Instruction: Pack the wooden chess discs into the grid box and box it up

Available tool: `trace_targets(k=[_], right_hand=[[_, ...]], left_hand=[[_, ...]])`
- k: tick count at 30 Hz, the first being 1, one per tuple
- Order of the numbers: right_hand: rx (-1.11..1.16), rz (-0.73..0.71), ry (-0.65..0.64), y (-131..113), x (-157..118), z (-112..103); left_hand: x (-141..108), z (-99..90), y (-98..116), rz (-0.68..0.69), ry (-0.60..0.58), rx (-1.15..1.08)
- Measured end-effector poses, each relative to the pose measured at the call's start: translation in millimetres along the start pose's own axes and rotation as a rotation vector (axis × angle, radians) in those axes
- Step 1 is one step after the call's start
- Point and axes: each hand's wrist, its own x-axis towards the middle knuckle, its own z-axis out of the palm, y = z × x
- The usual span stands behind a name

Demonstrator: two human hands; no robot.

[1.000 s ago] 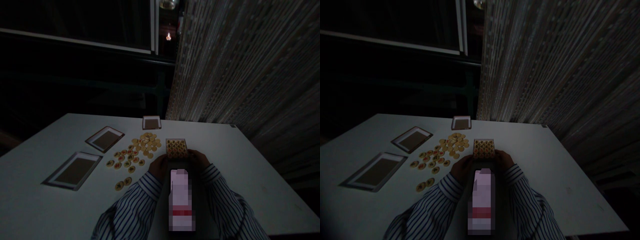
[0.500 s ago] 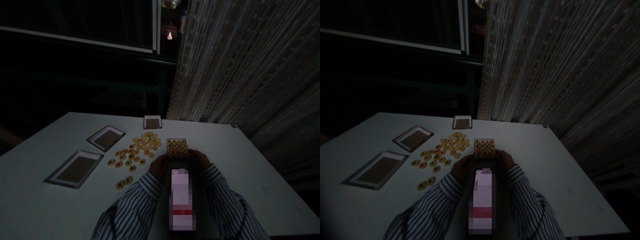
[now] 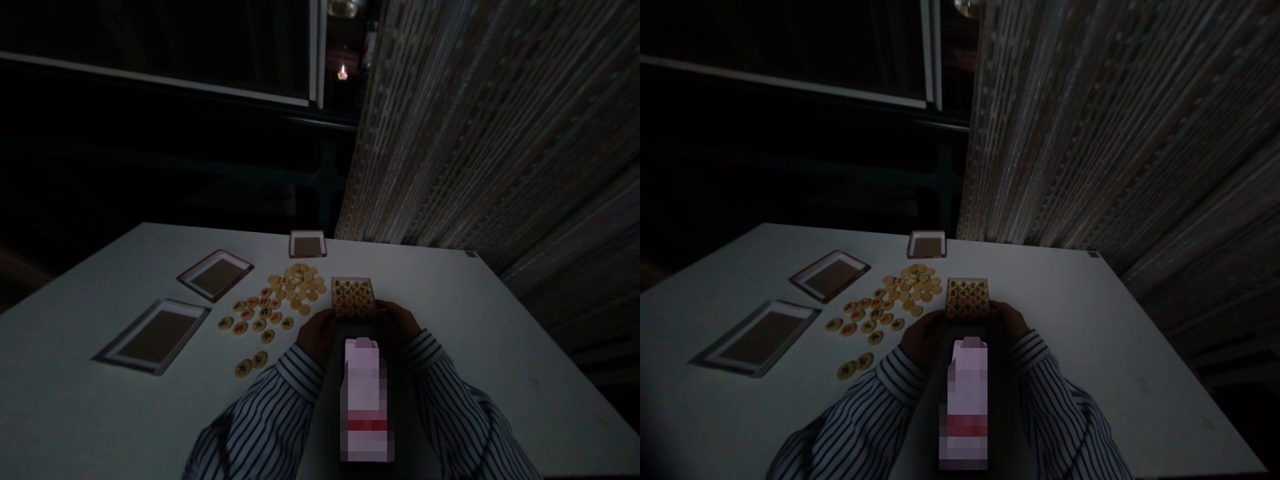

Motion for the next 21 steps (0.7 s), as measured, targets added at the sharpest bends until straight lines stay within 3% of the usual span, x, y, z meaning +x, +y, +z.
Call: trace_targets(k=[15, 21], right_hand=[[0.009, 0.005, 0.049, -5.1, -6.2, -1.0], [0.014, -0.021, 0.105, -1.8, -6.0, -2.1]], left_hand=[[-0.3, 5.3, -2.9, 0.007, 0.029, -0.058], [0.2, 3.6, -3.0, 0.088, 0.073, -0.004]])
